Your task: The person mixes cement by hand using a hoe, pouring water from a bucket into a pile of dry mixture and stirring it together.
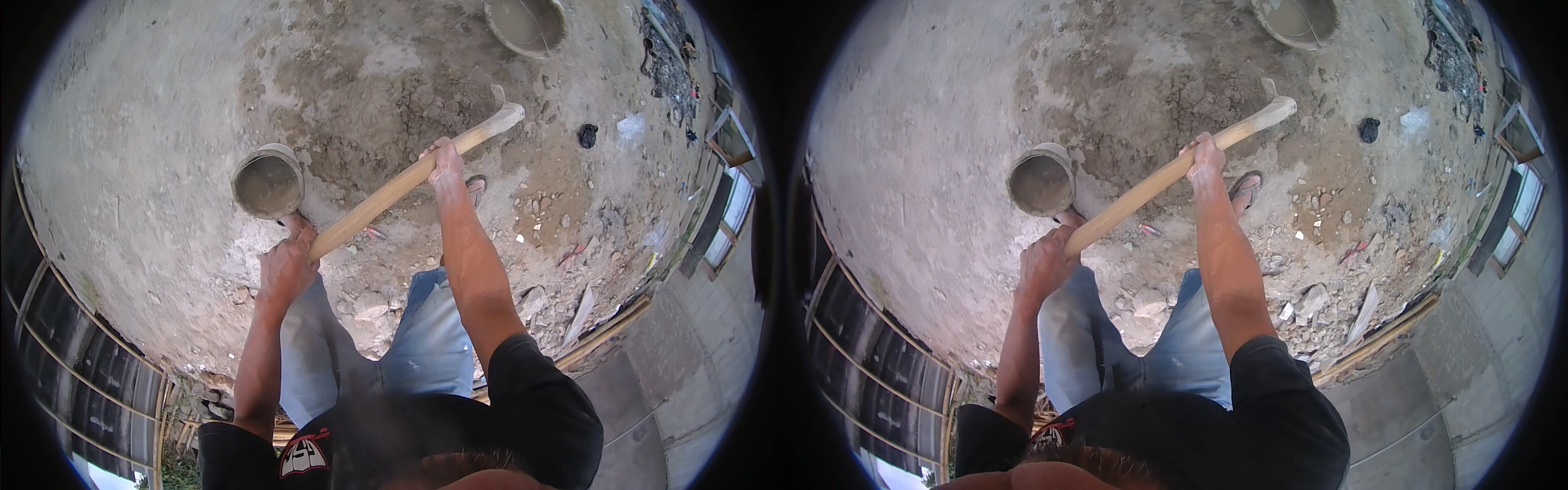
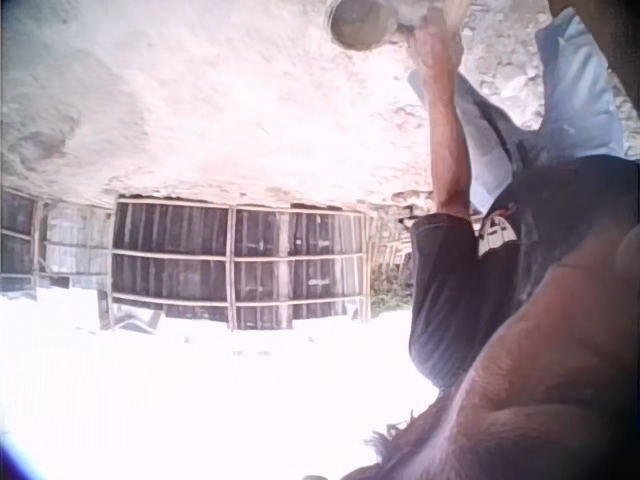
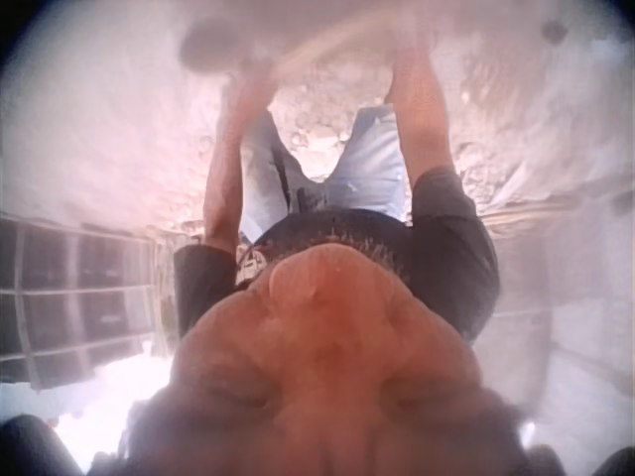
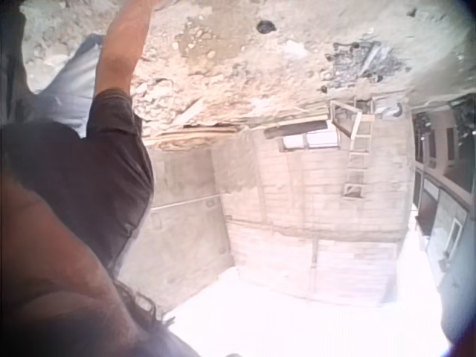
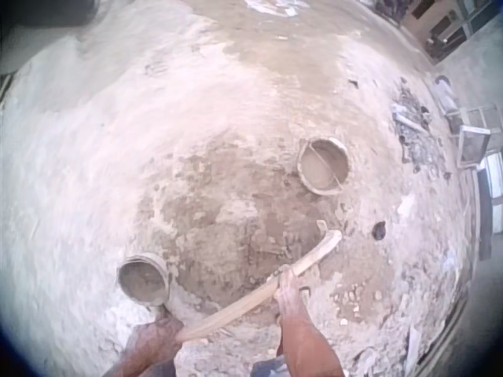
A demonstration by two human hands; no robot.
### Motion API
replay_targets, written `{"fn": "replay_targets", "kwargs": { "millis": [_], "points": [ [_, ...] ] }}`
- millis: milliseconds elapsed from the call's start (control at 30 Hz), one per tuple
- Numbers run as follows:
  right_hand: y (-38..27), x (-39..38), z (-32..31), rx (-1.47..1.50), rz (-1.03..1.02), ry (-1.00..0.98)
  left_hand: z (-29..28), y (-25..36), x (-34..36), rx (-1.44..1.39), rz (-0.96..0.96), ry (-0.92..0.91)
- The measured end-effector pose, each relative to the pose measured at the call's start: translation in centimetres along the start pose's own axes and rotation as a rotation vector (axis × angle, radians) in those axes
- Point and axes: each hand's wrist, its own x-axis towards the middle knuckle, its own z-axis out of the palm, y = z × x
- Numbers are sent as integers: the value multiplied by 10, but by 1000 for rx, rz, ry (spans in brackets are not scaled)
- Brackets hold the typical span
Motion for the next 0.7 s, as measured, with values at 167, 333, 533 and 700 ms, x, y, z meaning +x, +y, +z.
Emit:
{"fn": "replay_targets", "kwargs": {
  "millis": [167,333,533,700],
  "points": [
    [99,-104,25,84,92,-50,-7,-80,-93,56,-132,63],
    [118,-186,-8,2,27,-66,36,-115,-183,-61,-130,100],
    [97,-98,20,-308,75,-80,70,-43,-140,-131,-281,21],
    [51,-125,59,-422,-233,-230,118,-26,-130,-468,-315,69]
  ]
}}
